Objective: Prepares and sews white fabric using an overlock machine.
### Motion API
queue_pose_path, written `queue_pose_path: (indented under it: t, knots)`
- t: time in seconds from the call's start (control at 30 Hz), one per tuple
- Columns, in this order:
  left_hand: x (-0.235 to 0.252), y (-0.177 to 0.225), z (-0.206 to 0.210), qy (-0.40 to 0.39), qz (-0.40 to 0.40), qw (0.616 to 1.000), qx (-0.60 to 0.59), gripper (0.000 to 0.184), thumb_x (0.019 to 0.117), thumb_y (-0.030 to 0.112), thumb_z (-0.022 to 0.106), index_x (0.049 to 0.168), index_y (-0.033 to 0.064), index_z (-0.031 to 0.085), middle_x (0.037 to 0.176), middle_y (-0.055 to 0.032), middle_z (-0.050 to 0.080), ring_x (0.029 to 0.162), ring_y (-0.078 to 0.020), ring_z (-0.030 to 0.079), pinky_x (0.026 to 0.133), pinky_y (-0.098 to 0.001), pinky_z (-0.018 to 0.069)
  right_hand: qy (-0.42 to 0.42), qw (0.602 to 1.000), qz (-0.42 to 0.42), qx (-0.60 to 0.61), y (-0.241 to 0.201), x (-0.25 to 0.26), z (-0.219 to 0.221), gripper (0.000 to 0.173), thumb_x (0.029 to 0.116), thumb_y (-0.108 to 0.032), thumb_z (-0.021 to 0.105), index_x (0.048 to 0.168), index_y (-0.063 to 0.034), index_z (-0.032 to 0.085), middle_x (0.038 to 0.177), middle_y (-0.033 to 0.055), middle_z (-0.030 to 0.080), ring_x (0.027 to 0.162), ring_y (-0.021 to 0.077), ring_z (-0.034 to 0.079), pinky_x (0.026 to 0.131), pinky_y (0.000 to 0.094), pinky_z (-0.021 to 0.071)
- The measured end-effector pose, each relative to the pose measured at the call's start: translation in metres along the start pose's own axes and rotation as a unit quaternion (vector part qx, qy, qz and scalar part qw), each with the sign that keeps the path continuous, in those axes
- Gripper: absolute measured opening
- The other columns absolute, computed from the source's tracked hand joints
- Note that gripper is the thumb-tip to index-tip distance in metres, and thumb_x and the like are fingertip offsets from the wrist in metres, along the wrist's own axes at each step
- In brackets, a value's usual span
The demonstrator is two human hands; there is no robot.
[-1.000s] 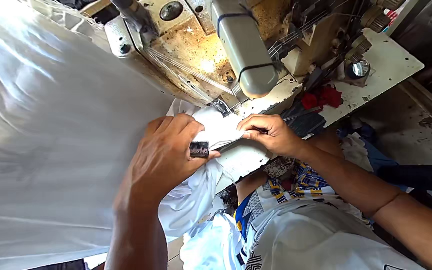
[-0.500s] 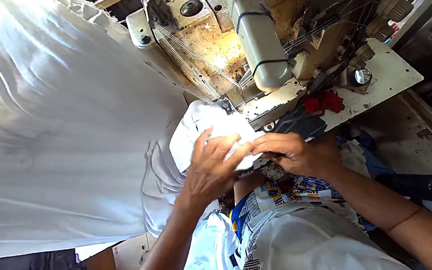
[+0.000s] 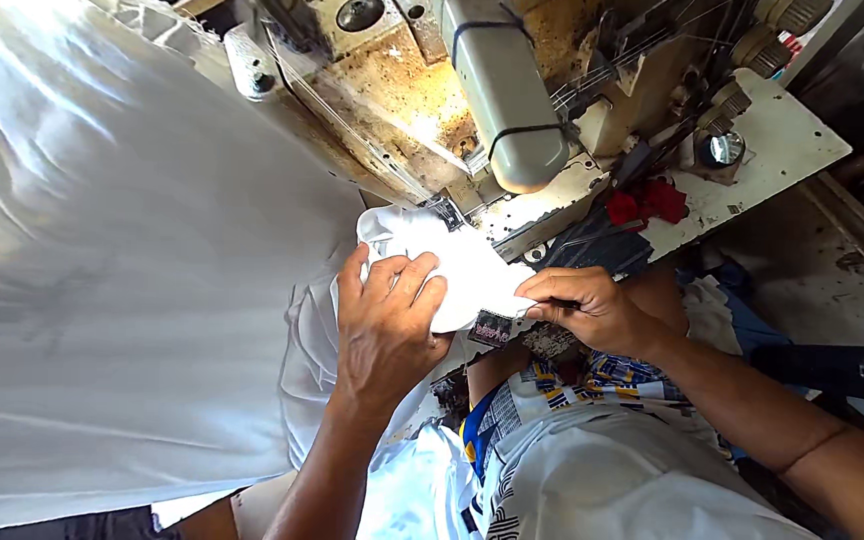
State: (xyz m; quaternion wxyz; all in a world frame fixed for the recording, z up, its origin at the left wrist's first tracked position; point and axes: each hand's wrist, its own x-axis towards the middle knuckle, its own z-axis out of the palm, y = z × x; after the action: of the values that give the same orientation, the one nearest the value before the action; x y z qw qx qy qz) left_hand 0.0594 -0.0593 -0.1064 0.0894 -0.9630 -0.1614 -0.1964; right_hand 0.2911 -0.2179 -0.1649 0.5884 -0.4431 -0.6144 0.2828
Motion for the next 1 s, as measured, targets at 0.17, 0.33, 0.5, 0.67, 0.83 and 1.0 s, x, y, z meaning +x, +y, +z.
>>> queue_pose_path:
  t: [0.17,0.33,0.5,0.67,0.83,1.0]
  knots:
    - [0.007,-0.015,0.0,-0.003,0.012,1.0,-0.01,0.033,0.0923,0.037,0.06,0.1,0.0084,0.074,0.131,-0.0121,0.067,0.119,-0.0374,0.062,0.113,-0.0661,0.0303,0.018,1.0,0.002,-0.006,0.005,0.01,0.005,0.008,0.0953,0.001,0.068,0.101,0.0045,0.073,0.106,0.0102,0.073,0.093,0.0121,0.07,0.081,0.027,0.0613]
    - [0.018,-0.036,-0.003,-0.016,0.014,1.0,-0.015,0.034,0.0907,0.037,0.06,0.104,0.008,0.073,0.134,-0.0117,0.065,0.123,-0.0367,0.06,0.112,-0.064,0.0328,0.033,0.999,0.003,-0.011,0.012,0.029,0.011,0.008,0.0956,0.0,0.067,0.1,0.0034,0.073,0.104,0.0098,0.072,0.091,0.0117,0.069,0.08,0.0267,0.0605]
    - [0.022,-0.049,-0.001,0.0,-0.021,1.0,-0.018,0.031,0.0899,0.027,0.063,0.112,0.007,0.072,0.136,-0.0124,0.063,0.125,-0.0366,0.059,0.108,-0.0587,0.0403,0.052,0.999,0.009,-0.005,0.014,0.046,0.019,0.006,0.0964,0.001,0.066,0.098,0.0019,0.072,0.104,0.0092,0.072,0.092,0.0123,0.069,0.08,0.0277,0.0601]
    - [0.01,-0.032,0.006,0.064,-0.092,0.991,-0.073,0.031,0.0928,0.015,0.063,0.122,0.011,0.071,0.141,-0.0092,0.061,0.129,-0.0312,0.057,0.105,-0.0504,0.0459,0.069,0.997,-0.017,-0.015,0.016,0.053,0.026,0.01,0.095,0.006,0.064,0.099,0.0027,0.072,0.106,0.0105,0.072,0.096,0.0141,0.069,0.084,0.0294,0.0606]
    - [-0.006,-0.012,0.014,0.072,-0.138,0.983,-0.099,0.04,0.0919,0.028,0.064,0.13,0.0172,0.069,0.151,-0.0085,0.052,0.139,-0.03,0.046,0.114,-0.0499,0.0385,0.079,0.994,-0.04,-0.058,0.012,0.044,0.023,0.018,0.0951,0.007,0.064,0.11,0.0027,0.073,0.117,0.0115,0.071,0.109,0.0165,0.069,0.095,0.0321,0.0601]
    - [-0.011,-0.008,0.015,0.089,-0.137,0.978,-0.127,0.047,0.0938,0.048,0.067,0.133,0.0208,0.068,0.156,-0.0076,0.046,0.146,-0.0298,0.039,0.118,-0.0528,0.0333,0.089,0.991,-0.015,-0.101,-0.015,0.012,-0.011,0.025,0.0964,0.0,0.067,0.121,-0.0008,0.071,0.12,0.0075,0.071,0.095,0.0116,0.07,0.081,0.0271,0.0622]
